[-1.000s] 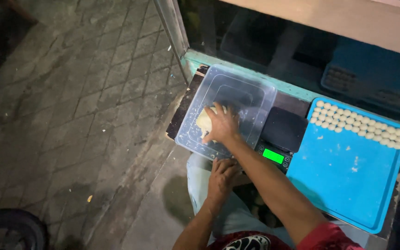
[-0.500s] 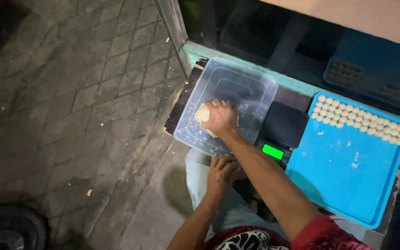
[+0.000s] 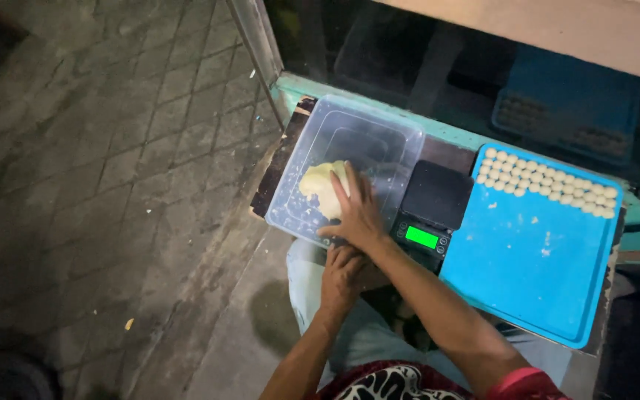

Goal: The person portions dough from a large mass in a container, weighs small pieces on a digital scale, and rolls them into balls by hand. The finished dough balls are placed in rows on a blue tray. The person occasionally kneads the remaining dough in the container.

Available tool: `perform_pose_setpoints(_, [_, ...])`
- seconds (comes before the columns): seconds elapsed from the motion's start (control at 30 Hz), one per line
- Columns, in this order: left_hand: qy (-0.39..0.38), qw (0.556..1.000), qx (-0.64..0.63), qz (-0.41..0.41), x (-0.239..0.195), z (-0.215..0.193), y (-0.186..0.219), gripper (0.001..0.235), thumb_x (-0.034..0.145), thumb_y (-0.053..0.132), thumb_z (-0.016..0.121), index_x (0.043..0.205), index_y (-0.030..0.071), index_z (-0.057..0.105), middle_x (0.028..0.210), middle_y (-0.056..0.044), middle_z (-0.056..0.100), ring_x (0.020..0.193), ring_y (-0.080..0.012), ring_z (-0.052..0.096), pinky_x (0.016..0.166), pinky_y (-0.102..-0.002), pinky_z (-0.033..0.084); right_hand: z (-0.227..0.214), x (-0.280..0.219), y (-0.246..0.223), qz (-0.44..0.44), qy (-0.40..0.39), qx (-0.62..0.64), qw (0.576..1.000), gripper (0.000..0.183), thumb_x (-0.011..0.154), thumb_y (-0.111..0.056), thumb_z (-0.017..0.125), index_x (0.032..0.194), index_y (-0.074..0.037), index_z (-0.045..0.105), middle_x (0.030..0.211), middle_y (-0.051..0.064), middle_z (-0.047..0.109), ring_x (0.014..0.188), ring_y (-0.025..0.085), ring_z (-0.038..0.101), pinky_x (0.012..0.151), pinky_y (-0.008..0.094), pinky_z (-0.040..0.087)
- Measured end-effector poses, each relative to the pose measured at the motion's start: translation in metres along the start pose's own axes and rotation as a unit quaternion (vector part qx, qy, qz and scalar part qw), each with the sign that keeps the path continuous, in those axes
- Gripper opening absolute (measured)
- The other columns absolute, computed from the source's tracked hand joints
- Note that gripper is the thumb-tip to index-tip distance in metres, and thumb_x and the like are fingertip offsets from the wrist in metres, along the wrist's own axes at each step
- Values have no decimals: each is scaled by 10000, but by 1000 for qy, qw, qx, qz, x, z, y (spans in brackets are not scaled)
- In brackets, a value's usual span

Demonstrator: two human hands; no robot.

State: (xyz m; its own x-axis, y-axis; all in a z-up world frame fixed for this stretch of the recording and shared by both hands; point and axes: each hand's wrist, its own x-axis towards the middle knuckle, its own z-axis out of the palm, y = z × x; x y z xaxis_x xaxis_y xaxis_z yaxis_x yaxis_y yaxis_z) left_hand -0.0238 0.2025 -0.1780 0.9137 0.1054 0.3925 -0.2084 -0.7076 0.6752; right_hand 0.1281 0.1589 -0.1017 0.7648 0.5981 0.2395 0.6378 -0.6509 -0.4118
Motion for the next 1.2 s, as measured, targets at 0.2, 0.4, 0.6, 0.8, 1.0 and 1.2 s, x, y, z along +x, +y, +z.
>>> perform_pose_setpoints(0.2, [3, 1000, -7, -9, -10, 12, -17, 227, 996, 310, 634, 1118, 154, 745, 1178, -108, 660, 1209, -383, 558, 1165, -644, 269, 30, 25, 3, -5, 72, -49, 996, 1042, 736, -711, 746, 1604, -243, 407, 1622, 158, 354, 1354, 483, 457, 1129, 652, 339])
perform_pose_setpoints(0.4, [56, 995, -86, -4, 11, -6, 11, 367, 1061, 324, 463, 1100, 142, 779, 1178, -121, 692, 1144, -362, 610, 1118, -549, 389, 52, 56, 29, -155, 287, -167, 930, 753, 744, -549, 667, 1435, -259, 590, 1280, 131, 563, 797, 333, 623, 663, 445, 519])
perform_pose_setpoints(0.6, [71, 993, -97, 12, 11, -17, 15, 281, 1047, 249, 547, 1061, 85, 775, 1095, -184, 698, 1015, -435, 629, 979, -592, 477, 51, 68, 42, -116, 212, -100, 965, 663, 623, -677, 738, 1197, -349, 683, 993, -29, 628, 720, 207, 701, 583, 333, 593])
perform_pose_setpoints(0.8, [54, 998, -15, 41, 8, -11, 4, 224, 909, 312, 794, 1024, 121, 771, 1068, -88, 687, 1011, -311, 620, 955, -447, 462, 11, 28, 38, -124, 62, 16, 990, 1441, 535, -797, 796, 1647, -62, 250, 1606, 338, 321, 1456, 466, 407, 1141, 518, 365])
perform_pose_setpoints(1.0, [37, 998, -32, 26, 6, -6, -2, 210, 910, 256, 795, 1041, 97, 750, 1090, -112, 673, 1046, -347, 609, 984, -484, 447, -5, 25, 30, -107, 55, 59, 991, 1077, 705, -495, 876, 1573, -64, 406, 1533, 309, 420, 1262, 503, 576, 932, 567, 525])
perform_pose_setpoints(1.2, [26, 999, -23, 21, 7, -1, -12, 197, 929, 251, 761, 1022, 83, 718, 1085, -117, 656, 1051, -356, 612, 1100, -556, 393, 25, 30, 34, -99, 83, -15, 991, 1024, 789, -521, 834, 1579, -69, 364, 1515, 279, 442, 1186, 474, 628, 842, 579, 529])
